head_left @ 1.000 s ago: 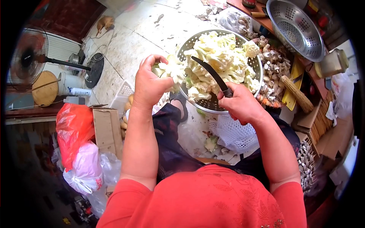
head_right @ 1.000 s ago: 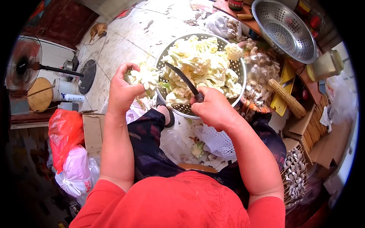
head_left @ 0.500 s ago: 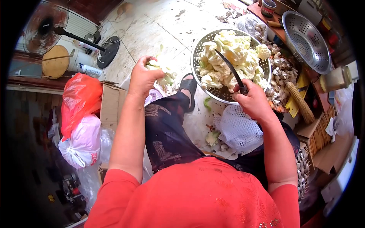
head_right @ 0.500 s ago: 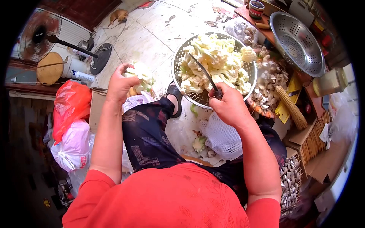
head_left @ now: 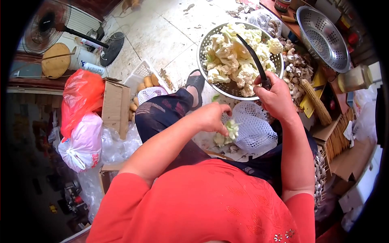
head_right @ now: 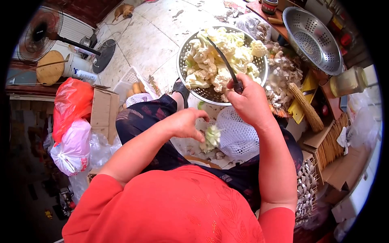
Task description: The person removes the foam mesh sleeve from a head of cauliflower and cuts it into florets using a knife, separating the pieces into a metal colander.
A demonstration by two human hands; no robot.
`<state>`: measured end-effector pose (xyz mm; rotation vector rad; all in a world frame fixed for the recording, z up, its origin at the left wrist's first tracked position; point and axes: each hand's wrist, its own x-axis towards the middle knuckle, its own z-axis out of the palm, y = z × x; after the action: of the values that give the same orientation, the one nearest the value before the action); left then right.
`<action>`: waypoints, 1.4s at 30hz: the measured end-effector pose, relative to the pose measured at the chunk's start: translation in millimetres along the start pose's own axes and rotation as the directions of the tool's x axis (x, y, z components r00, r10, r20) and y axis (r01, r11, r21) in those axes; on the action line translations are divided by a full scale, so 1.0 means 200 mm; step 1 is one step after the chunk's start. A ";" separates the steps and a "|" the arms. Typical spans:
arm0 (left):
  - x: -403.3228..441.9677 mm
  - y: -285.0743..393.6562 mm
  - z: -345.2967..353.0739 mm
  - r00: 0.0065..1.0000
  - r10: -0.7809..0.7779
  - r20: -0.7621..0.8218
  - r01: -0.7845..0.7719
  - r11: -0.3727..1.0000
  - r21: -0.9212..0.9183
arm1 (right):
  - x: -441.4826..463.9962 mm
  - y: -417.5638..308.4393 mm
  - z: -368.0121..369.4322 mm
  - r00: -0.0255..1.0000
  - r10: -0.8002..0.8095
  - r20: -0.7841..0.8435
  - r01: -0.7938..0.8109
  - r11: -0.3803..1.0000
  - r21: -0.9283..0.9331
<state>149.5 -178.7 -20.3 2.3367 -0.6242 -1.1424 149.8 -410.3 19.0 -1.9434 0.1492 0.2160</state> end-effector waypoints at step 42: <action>0.47 -0.04 -0.64 0.734 -0.060 -0.677 0.062 0.998 -0.022 | -0.05 0.03 -0.14 0.987 -0.011 -0.159 0.028 0.995 0.099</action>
<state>306.7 -200.9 -12.2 2.5430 -0.2679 -0.2282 141.9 -437.7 26.2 -1.8593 0.2415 0.0395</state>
